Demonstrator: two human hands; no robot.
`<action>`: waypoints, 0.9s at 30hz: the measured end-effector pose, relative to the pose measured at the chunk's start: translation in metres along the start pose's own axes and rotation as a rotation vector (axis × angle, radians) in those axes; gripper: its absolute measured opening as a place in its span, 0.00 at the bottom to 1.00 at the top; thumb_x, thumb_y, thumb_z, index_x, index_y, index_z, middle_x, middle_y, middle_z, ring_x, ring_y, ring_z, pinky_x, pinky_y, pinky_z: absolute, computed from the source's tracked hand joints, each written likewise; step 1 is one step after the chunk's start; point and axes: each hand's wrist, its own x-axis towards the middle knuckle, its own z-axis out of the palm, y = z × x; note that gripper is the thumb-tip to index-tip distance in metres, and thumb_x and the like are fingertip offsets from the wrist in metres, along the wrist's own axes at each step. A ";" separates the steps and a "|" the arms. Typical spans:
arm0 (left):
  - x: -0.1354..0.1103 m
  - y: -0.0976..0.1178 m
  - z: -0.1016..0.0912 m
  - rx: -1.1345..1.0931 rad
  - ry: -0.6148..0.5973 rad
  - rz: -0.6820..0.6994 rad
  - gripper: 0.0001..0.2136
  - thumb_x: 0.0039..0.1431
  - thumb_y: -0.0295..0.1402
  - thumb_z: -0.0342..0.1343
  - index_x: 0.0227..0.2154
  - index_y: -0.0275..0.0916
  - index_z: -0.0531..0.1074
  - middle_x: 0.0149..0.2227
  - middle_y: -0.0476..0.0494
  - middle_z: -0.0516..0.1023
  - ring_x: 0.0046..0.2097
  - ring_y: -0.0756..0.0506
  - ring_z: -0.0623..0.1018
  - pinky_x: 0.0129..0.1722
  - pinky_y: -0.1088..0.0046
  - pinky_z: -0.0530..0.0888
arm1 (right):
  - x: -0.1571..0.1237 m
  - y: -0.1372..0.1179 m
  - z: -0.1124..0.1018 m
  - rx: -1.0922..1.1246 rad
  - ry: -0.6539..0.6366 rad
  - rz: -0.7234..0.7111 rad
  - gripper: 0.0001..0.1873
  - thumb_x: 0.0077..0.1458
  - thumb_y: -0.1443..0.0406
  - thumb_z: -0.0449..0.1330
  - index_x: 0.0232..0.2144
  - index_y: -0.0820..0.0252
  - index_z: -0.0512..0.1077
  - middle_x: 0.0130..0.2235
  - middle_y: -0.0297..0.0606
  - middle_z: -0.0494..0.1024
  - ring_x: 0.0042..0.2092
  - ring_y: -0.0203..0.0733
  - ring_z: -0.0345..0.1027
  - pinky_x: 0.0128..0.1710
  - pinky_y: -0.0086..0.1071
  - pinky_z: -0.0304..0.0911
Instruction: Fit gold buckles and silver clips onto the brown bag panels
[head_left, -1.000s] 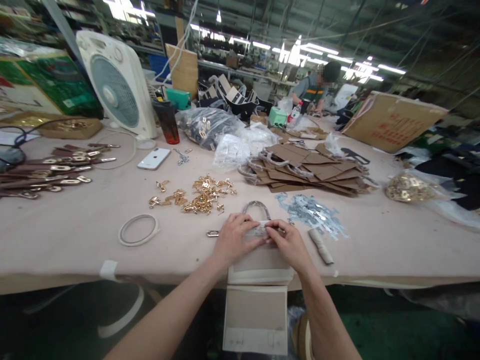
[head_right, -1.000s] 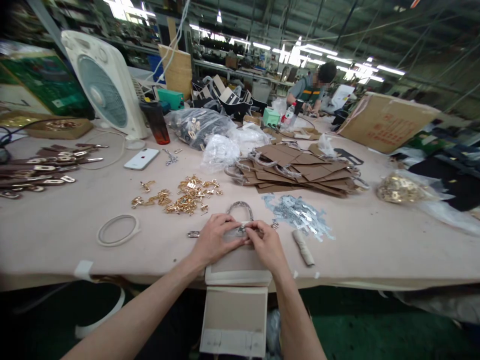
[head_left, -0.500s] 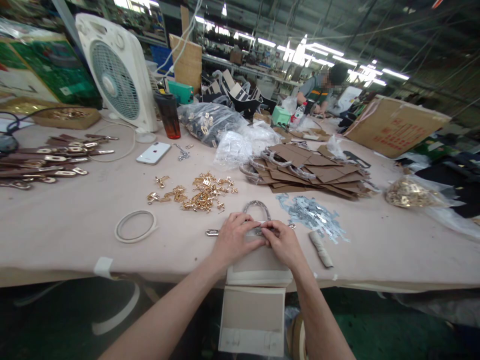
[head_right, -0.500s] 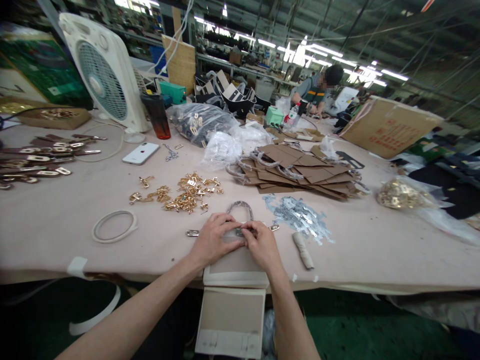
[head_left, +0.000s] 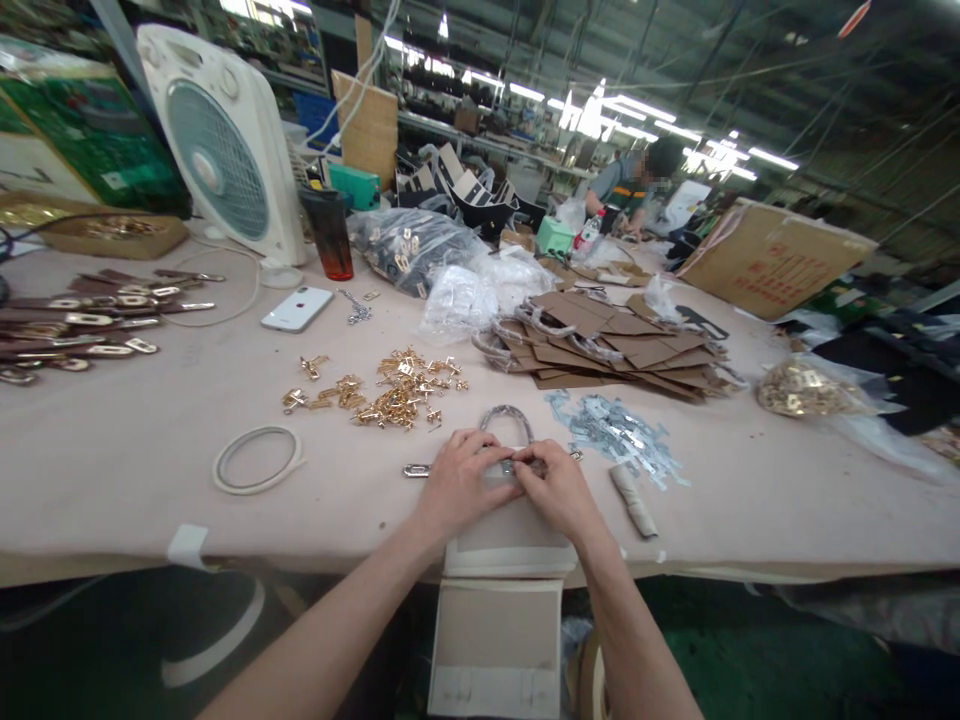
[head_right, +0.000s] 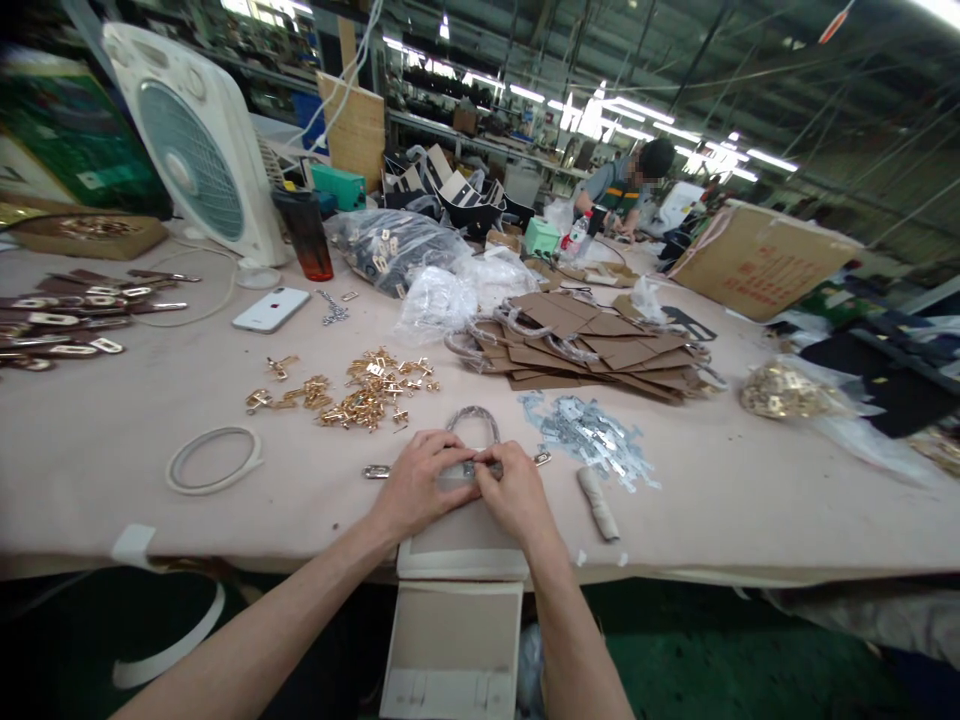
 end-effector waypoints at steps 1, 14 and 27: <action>0.001 0.000 0.000 0.002 0.001 0.004 0.18 0.57 0.43 0.69 0.50 0.49 0.80 0.50 0.43 0.79 0.56 0.38 0.72 0.57 0.56 0.72 | 0.000 -0.002 0.001 -0.011 0.013 0.001 0.07 0.57 0.65 0.61 0.37 0.55 0.78 0.40 0.39 0.77 0.42 0.45 0.72 0.46 0.39 0.66; 0.008 -0.020 0.012 0.084 0.011 0.132 0.23 0.60 0.54 0.63 0.52 0.46 0.79 0.51 0.41 0.79 0.54 0.34 0.74 0.57 0.51 0.72 | -0.032 0.012 -0.024 0.412 0.324 0.076 0.14 0.62 0.56 0.63 0.48 0.53 0.75 0.40 0.35 0.77 0.32 0.36 0.67 0.34 0.31 0.66; 0.006 -0.026 0.014 0.110 -0.023 0.117 0.24 0.61 0.55 0.62 0.53 0.47 0.78 0.54 0.41 0.78 0.56 0.34 0.73 0.59 0.51 0.72 | -0.052 0.152 -0.145 0.209 0.631 0.377 0.29 0.53 0.42 0.62 0.40 0.62 0.78 0.30 0.37 0.78 0.30 0.41 0.69 0.31 0.33 0.66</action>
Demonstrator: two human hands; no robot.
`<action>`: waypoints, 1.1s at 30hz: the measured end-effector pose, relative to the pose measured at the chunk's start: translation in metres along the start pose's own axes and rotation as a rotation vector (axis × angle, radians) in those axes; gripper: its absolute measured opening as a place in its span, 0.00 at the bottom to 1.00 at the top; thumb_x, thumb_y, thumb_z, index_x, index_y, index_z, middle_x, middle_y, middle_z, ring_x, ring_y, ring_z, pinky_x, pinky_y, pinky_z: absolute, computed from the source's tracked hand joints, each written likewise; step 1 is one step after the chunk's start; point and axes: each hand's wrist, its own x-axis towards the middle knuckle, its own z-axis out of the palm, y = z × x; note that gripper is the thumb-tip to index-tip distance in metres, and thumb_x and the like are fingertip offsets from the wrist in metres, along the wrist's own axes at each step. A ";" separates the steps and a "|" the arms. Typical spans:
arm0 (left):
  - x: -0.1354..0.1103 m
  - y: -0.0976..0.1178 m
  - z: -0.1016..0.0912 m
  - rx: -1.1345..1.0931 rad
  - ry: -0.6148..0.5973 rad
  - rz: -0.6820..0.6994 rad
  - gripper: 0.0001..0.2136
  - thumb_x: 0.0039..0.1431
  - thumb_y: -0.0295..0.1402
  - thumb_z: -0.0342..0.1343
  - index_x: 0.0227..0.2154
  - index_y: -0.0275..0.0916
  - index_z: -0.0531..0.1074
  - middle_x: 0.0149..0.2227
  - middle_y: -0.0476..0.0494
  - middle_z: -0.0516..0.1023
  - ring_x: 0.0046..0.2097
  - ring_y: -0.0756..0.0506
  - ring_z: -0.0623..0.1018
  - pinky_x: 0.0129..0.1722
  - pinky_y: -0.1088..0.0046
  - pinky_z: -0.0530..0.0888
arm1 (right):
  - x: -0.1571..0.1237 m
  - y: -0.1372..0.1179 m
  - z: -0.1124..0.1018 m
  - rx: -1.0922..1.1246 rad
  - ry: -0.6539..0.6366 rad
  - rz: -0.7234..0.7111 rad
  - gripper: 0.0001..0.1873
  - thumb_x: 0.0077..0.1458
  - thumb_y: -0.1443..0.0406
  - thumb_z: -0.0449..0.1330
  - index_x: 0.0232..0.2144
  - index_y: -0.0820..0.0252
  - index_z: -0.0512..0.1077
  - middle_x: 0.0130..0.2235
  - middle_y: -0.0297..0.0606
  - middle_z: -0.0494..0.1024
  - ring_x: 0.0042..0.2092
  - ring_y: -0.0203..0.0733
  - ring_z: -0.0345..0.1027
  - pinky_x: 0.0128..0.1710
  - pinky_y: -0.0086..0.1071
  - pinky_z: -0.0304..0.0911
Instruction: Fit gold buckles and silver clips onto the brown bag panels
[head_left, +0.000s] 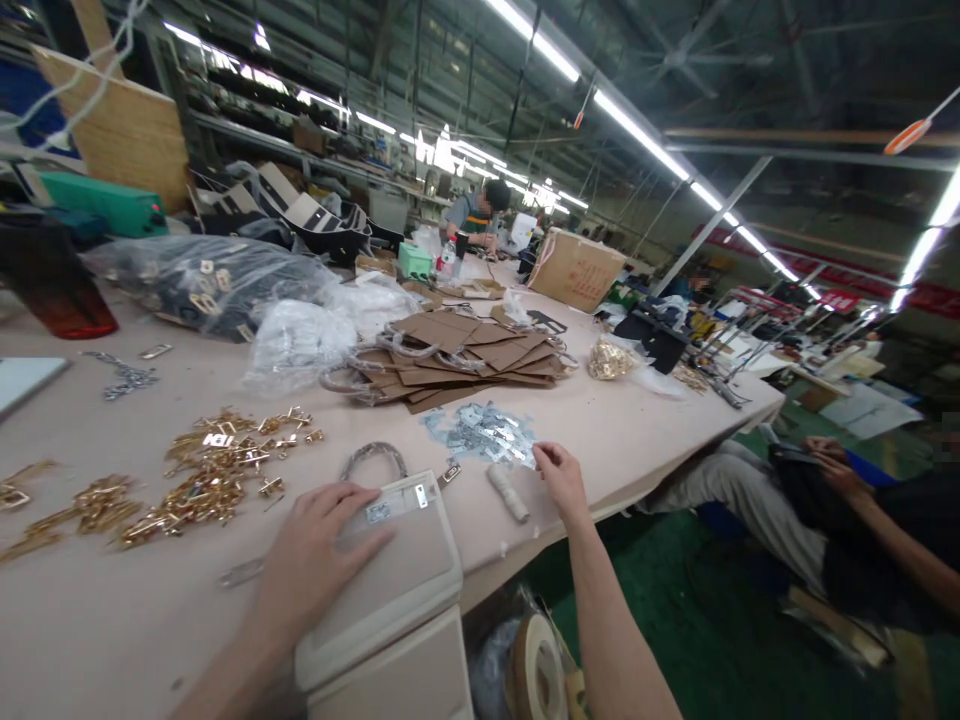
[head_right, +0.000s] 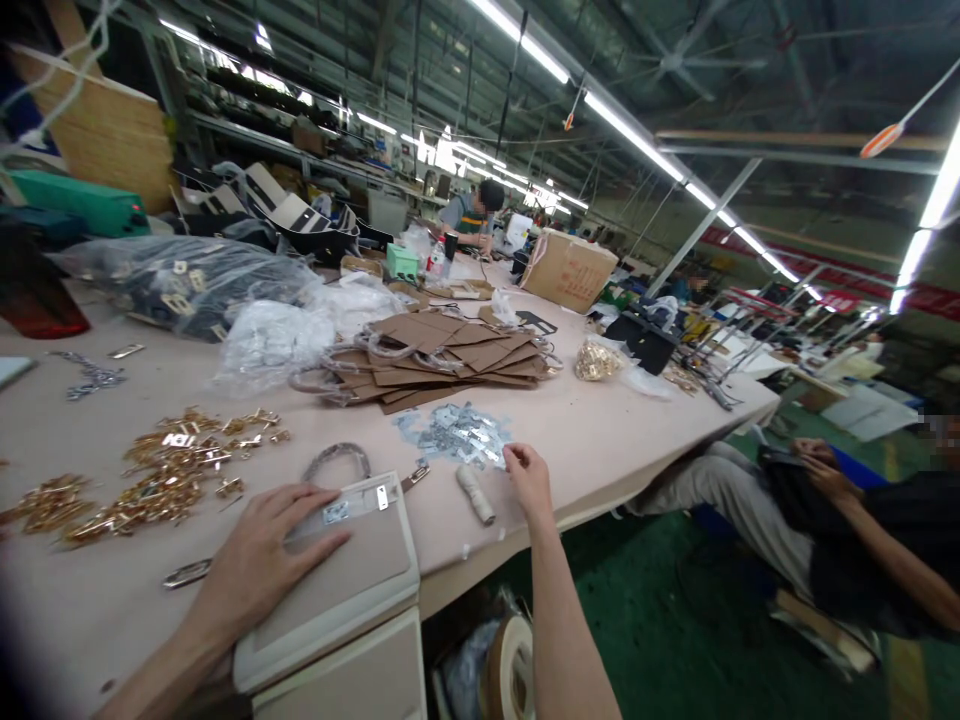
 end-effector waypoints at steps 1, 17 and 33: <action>0.000 0.000 0.000 0.000 0.002 -0.002 0.24 0.61 0.55 0.62 0.53 0.47 0.78 0.54 0.41 0.78 0.56 0.34 0.73 0.59 0.51 0.72 | -0.001 0.002 0.002 -0.009 -0.042 -0.007 0.28 0.52 0.43 0.64 0.39 0.61 0.79 0.32 0.39 0.80 0.31 0.42 0.71 0.32 0.34 0.68; -0.001 0.008 -0.007 -0.018 -0.037 -0.032 0.20 0.62 0.49 0.64 0.53 0.48 0.78 0.54 0.43 0.78 0.57 0.35 0.72 0.59 0.51 0.72 | 0.007 -0.017 0.041 -0.167 -0.317 -0.220 0.16 0.57 0.55 0.63 0.42 0.58 0.80 0.43 0.40 0.84 0.39 0.43 0.75 0.45 0.37 0.70; 0.000 0.016 -0.014 -0.065 0.000 -0.039 0.19 0.60 0.43 0.67 0.52 0.46 0.78 0.52 0.42 0.78 0.56 0.35 0.73 0.57 0.51 0.74 | 0.038 -0.051 0.107 -0.555 -0.604 -0.330 0.03 0.55 0.67 0.67 0.32 0.56 0.83 0.35 0.37 0.84 0.38 0.44 0.75 0.41 0.32 0.64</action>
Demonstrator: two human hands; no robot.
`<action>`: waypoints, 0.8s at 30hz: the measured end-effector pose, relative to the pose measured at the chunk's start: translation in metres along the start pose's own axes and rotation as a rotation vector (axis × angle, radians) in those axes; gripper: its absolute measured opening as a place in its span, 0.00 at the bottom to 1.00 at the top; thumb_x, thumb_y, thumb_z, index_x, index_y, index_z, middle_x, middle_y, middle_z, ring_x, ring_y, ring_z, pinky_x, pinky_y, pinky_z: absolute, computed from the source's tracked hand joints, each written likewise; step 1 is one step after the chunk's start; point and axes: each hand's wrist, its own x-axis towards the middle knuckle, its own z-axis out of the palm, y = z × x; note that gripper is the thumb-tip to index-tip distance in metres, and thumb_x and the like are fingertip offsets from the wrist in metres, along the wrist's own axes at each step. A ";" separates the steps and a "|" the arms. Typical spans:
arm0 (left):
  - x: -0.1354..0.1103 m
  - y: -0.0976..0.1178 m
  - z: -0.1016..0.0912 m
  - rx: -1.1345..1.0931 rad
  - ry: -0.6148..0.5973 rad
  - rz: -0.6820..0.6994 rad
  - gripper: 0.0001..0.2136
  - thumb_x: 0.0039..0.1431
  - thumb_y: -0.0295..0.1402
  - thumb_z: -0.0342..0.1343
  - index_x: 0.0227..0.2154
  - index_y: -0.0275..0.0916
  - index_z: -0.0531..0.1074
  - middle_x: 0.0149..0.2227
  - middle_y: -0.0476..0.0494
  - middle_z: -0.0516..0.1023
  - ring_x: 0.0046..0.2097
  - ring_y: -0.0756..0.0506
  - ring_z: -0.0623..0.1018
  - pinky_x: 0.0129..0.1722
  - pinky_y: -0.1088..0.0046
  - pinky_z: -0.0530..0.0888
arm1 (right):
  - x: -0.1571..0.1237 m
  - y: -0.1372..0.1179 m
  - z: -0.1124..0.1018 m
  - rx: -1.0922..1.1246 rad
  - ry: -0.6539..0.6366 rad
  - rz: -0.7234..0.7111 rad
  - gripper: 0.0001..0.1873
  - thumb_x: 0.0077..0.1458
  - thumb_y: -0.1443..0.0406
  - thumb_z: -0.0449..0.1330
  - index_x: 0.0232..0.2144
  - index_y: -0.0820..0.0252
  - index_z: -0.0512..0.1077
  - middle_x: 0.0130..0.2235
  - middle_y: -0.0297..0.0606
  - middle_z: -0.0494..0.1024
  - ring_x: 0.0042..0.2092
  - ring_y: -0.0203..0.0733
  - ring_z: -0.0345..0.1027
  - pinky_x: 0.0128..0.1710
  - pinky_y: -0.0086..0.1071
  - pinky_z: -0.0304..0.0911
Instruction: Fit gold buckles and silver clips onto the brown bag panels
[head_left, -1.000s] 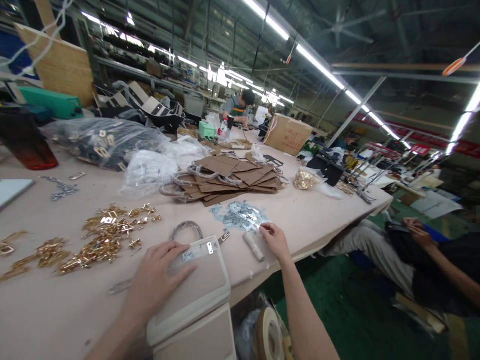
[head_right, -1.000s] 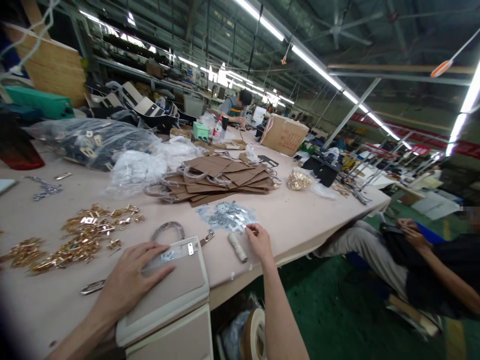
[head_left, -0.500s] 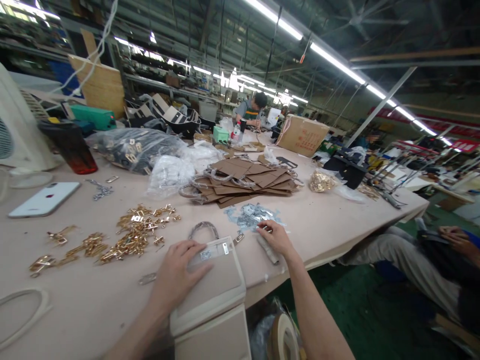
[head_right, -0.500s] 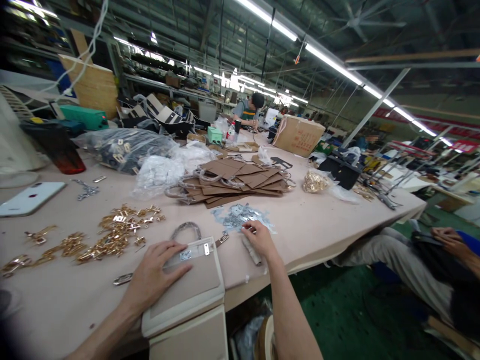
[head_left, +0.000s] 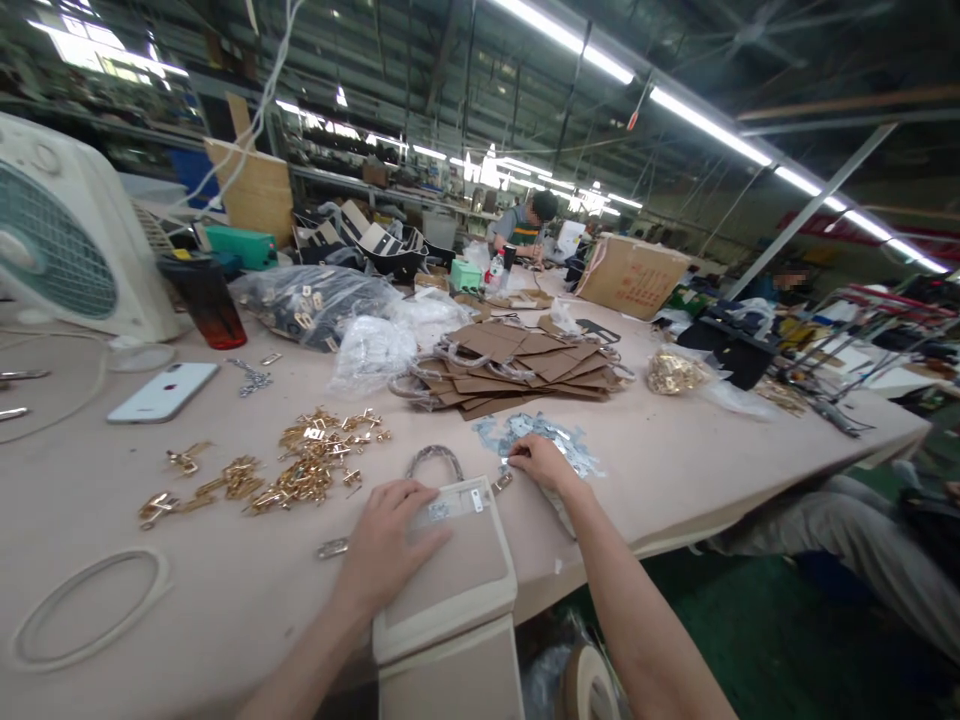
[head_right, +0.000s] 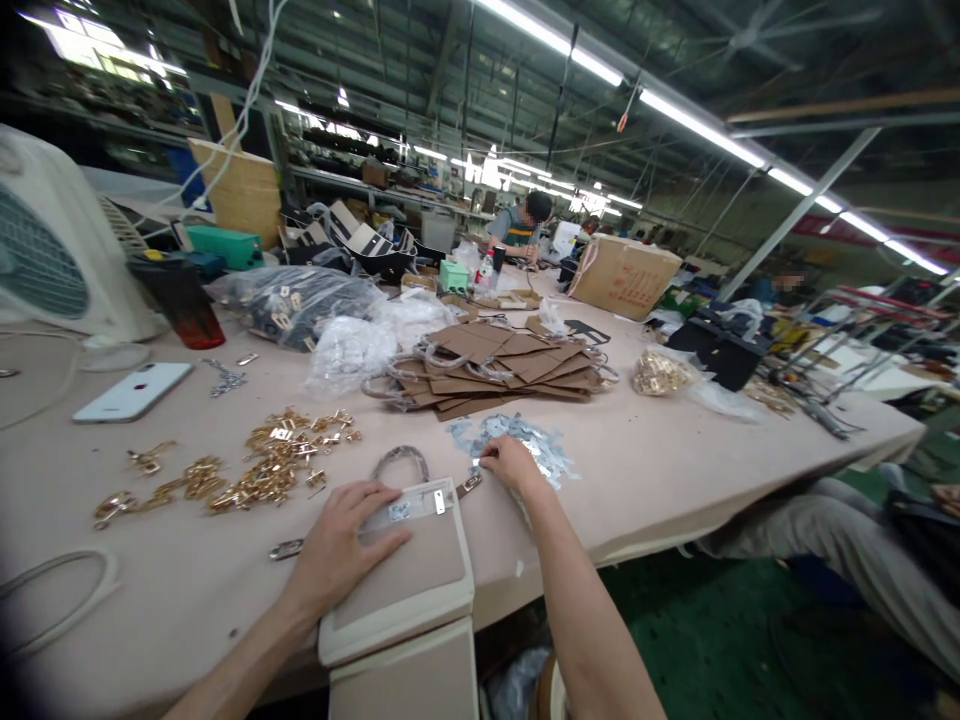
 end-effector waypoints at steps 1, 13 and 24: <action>0.000 0.001 0.000 -0.009 0.003 -0.009 0.19 0.59 0.43 0.68 0.52 0.46 0.77 0.52 0.42 0.78 0.56 0.35 0.73 0.57 0.51 0.74 | 0.001 -0.001 0.000 -0.009 -0.009 0.014 0.03 0.54 0.67 0.67 0.32 0.56 0.83 0.34 0.37 0.84 0.37 0.43 0.75 0.40 0.32 0.64; -0.012 0.005 -0.011 -0.208 0.124 -0.132 0.32 0.46 0.34 0.76 0.54 0.42 0.70 0.58 0.36 0.72 0.63 0.34 0.69 0.65 0.48 0.68 | -0.031 -0.013 0.023 0.218 0.334 0.007 0.18 0.61 0.56 0.57 0.46 0.60 0.76 0.39 0.43 0.79 0.39 0.47 0.70 0.44 0.41 0.64; -0.037 -0.007 -0.033 -0.137 0.077 -0.180 0.18 0.57 0.31 0.70 0.50 0.42 0.78 0.54 0.39 0.77 0.58 0.38 0.74 0.61 0.53 0.73 | -0.085 -0.154 0.035 0.861 0.021 -0.059 0.17 0.62 0.52 0.63 0.45 0.58 0.74 0.27 0.32 0.74 0.29 0.37 0.66 0.31 0.31 0.63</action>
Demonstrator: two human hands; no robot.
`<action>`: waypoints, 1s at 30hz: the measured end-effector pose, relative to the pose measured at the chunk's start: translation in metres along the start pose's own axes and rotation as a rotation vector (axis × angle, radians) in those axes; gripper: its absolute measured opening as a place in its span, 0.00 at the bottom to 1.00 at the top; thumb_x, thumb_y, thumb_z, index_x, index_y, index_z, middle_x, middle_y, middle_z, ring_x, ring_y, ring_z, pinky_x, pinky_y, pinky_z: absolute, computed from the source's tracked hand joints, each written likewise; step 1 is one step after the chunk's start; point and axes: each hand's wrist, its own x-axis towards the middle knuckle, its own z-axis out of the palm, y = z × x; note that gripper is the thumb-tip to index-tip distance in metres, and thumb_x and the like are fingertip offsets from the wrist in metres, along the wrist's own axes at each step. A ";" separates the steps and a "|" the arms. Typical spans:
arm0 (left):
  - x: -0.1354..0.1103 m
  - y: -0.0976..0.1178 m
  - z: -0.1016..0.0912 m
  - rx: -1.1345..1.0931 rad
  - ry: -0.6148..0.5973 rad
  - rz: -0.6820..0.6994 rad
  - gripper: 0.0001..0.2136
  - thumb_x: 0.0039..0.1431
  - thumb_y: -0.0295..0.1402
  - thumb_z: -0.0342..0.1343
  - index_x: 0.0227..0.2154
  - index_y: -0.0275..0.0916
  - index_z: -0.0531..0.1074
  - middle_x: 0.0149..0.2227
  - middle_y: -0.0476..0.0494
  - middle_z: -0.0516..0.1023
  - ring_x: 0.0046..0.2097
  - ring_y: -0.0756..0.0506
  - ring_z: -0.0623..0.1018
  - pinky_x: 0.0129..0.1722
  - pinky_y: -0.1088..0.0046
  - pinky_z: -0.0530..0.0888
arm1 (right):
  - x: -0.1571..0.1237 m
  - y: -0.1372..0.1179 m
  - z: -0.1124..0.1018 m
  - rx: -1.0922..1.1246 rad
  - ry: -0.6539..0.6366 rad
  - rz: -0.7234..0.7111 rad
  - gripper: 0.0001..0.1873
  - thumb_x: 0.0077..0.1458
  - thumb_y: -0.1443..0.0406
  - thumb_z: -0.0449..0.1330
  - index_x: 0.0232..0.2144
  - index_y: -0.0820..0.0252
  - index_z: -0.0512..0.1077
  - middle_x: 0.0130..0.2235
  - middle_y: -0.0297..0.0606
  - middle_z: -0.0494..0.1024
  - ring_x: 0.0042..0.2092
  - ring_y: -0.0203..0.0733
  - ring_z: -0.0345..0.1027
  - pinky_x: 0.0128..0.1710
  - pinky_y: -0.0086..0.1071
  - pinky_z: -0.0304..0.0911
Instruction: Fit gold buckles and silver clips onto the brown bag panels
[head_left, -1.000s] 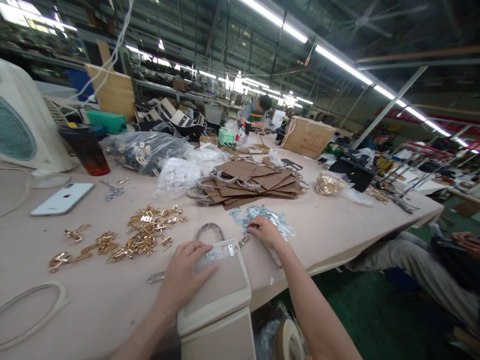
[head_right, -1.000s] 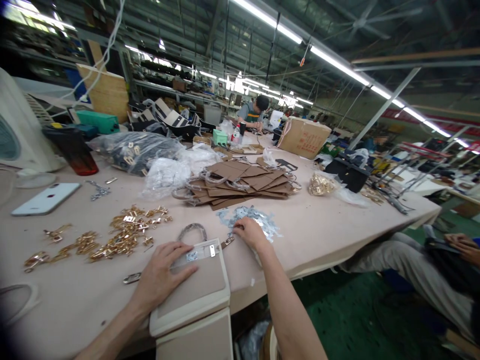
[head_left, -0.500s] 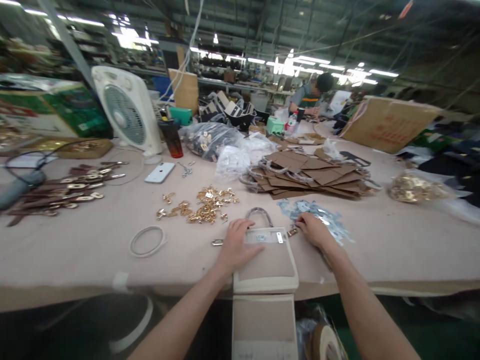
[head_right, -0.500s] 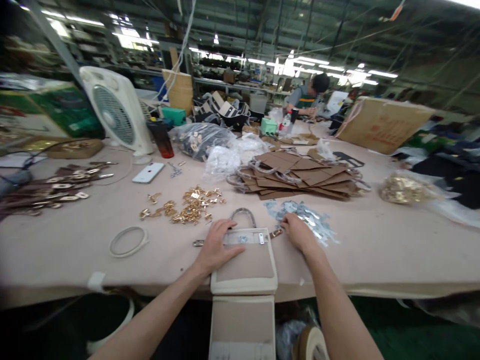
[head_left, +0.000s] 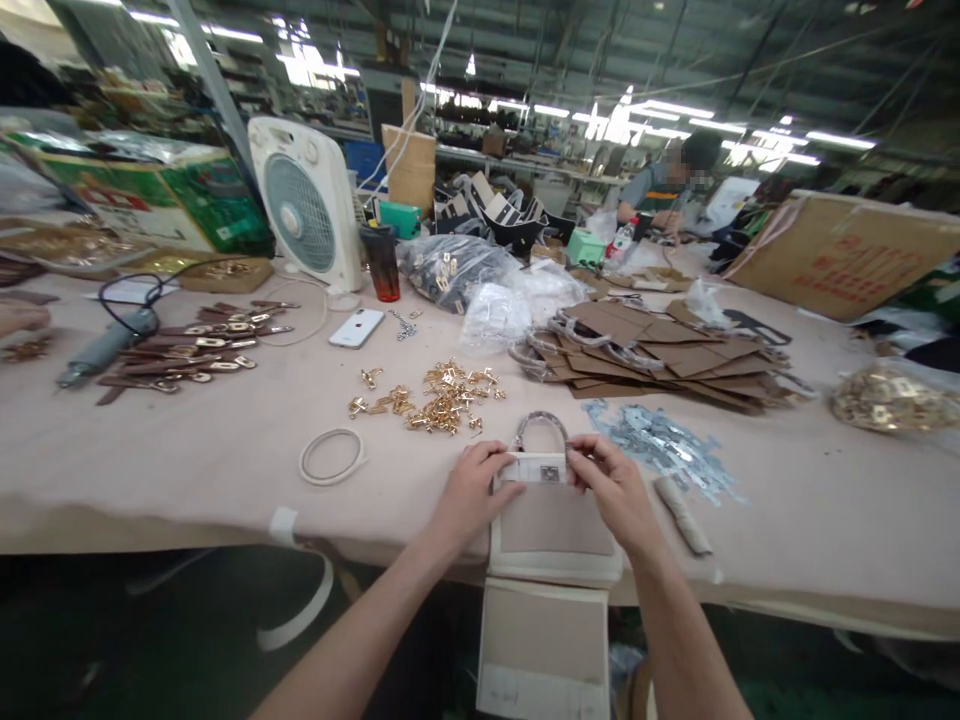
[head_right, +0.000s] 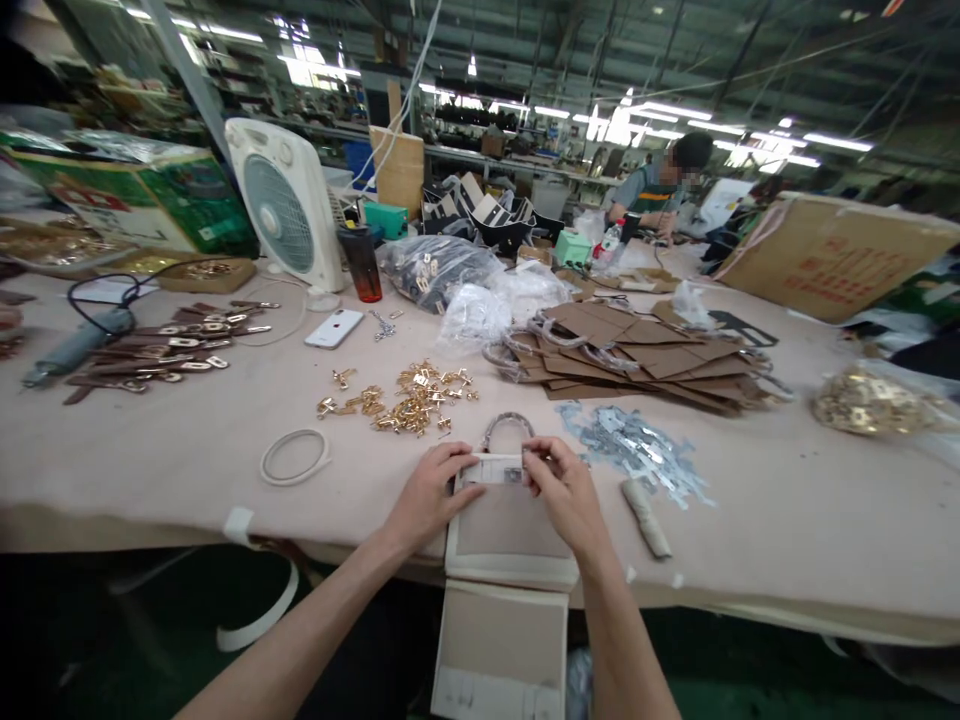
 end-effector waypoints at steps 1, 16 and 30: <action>0.000 -0.003 -0.002 -0.004 -0.019 0.004 0.16 0.58 0.30 0.69 0.49 0.42 0.78 0.53 0.40 0.77 0.57 0.38 0.75 0.60 0.55 0.73 | 0.001 -0.001 0.008 0.009 -0.033 0.005 0.17 0.61 0.52 0.63 0.44 0.59 0.74 0.27 0.32 0.74 0.28 0.37 0.66 0.31 0.31 0.63; 0.004 -0.005 0.003 0.018 -0.047 0.025 0.03 0.68 0.30 0.59 0.42 0.41 0.75 0.50 0.41 0.79 0.53 0.40 0.76 0.56 0.57 0.75 | 0.015 0.011 0.046 -0.424 -0.017 -0.171 0.09 0.61 0.60 0.61 0.39 0.54 0.80 0.39 0.37 0.83 0.41 0.45 0.76 0.46 0.37 0.68; 0.003 -0.008 0.003 0.019 -0.034 0.003 0.24 0.57 0.41 0.71 0.54 0.42 0.73 0.54 0.38 0.79 0.57 0.36 0.77 0.59 0.54 0.74 | 0.025 0.018 0.042 -0.242 -0.128 -0.138 0.07 0.56 0.58 0.66 0.32 0.54 0.82 0.44 0.40 0.81 0.51 0.49 0.72 0.57 0.44 0.62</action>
